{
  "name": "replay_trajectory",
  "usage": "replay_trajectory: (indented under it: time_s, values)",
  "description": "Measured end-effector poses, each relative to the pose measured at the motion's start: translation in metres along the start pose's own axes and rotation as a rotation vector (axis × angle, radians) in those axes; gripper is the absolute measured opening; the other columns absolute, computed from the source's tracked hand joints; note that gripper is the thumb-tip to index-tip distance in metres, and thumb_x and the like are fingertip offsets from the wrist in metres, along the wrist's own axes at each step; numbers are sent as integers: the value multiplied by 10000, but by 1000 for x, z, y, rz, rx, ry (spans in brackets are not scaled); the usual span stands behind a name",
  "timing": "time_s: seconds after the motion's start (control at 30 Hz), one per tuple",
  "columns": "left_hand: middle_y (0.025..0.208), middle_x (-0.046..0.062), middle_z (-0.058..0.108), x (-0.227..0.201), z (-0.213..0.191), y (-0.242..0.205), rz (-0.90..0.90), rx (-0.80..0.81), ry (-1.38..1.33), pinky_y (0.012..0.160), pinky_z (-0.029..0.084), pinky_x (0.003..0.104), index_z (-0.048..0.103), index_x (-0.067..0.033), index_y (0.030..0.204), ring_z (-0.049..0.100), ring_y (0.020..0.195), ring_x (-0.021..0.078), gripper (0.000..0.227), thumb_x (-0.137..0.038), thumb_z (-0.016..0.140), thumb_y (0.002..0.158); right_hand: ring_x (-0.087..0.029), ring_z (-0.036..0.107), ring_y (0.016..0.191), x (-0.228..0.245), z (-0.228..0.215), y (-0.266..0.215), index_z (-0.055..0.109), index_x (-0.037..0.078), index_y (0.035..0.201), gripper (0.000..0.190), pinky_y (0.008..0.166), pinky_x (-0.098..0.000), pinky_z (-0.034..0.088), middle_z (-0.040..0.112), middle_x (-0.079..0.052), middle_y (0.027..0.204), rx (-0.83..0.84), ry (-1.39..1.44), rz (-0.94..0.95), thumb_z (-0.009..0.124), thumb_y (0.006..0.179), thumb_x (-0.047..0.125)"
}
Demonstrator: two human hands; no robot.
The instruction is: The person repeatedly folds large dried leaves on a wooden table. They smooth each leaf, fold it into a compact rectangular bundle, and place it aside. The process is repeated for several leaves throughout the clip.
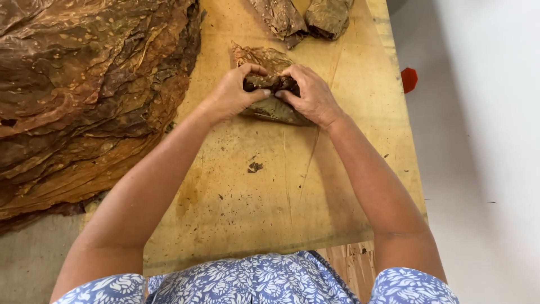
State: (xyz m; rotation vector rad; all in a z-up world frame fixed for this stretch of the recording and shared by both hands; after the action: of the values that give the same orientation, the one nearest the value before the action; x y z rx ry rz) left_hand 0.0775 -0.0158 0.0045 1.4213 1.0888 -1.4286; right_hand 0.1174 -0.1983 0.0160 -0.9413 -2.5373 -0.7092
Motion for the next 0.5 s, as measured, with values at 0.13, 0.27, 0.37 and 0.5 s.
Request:
replay_trajectory:
  time_s: [0.13, 0.27, 0.37, 0.5]
  values:
    - [919, 11, 594, 7, -5, -7, 47, -184, 70, 702, 528, 205, 638, -108, 1111, 587, 791, 92, 354, -57, 721, 771, -383, 545, 1077, 8, -10, -11, 504, 133, 1261, 453, 896, -479, 450, 517, -163, 1193, -110, -146, -51, 535, 962, 473]
    - [940, 32, 630, 17, -4, -2, 66, -190, 97, 736, 529, 257, 653, -111, 1111, 610, 833, 123, 396, -1, 693, 733, -345, 456, 1249, 35, -14, -31, 570, 141, 1304, 707, 1042, -485, 300, 523, -143, 1319, -150, -317, -306, 573, 843, 677]
    - [1061, 60, 635, 33, -7, 7, 105, -141, 210, 832, 522, 323, 632, -160, 1163, 620, 990, 192, 481, -23, 712, 709, -269, 365, 1358, 37, -1, -42, 497, 255, 1378, 723, 1094, -416, 248, 461, -43, 1431, 62, -369, -213, 486, 833, 730]
    - [1168, 208, 563, -29, -5, -21, 316, -204, 499, 921, 487, 464, 530, -41, 1303, 576, 1091, 349, 553, 62, 651, 773, -261, 418, 1325, 32, -2, -41, 524, 277, 1357, 509, 1070, -391, 293, 519, -27, 1381, 82, -322, -202, 349, 978, 569]
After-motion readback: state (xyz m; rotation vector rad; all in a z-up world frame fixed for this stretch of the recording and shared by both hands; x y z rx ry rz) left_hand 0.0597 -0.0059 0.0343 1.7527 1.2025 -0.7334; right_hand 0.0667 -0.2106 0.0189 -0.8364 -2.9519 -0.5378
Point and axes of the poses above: each hand's wrist, its own y-axis towards the middle knuckle, its own z-axis out of the palm, x = y × z, the point moved 4 cm from there along y, towards the middle knuckle
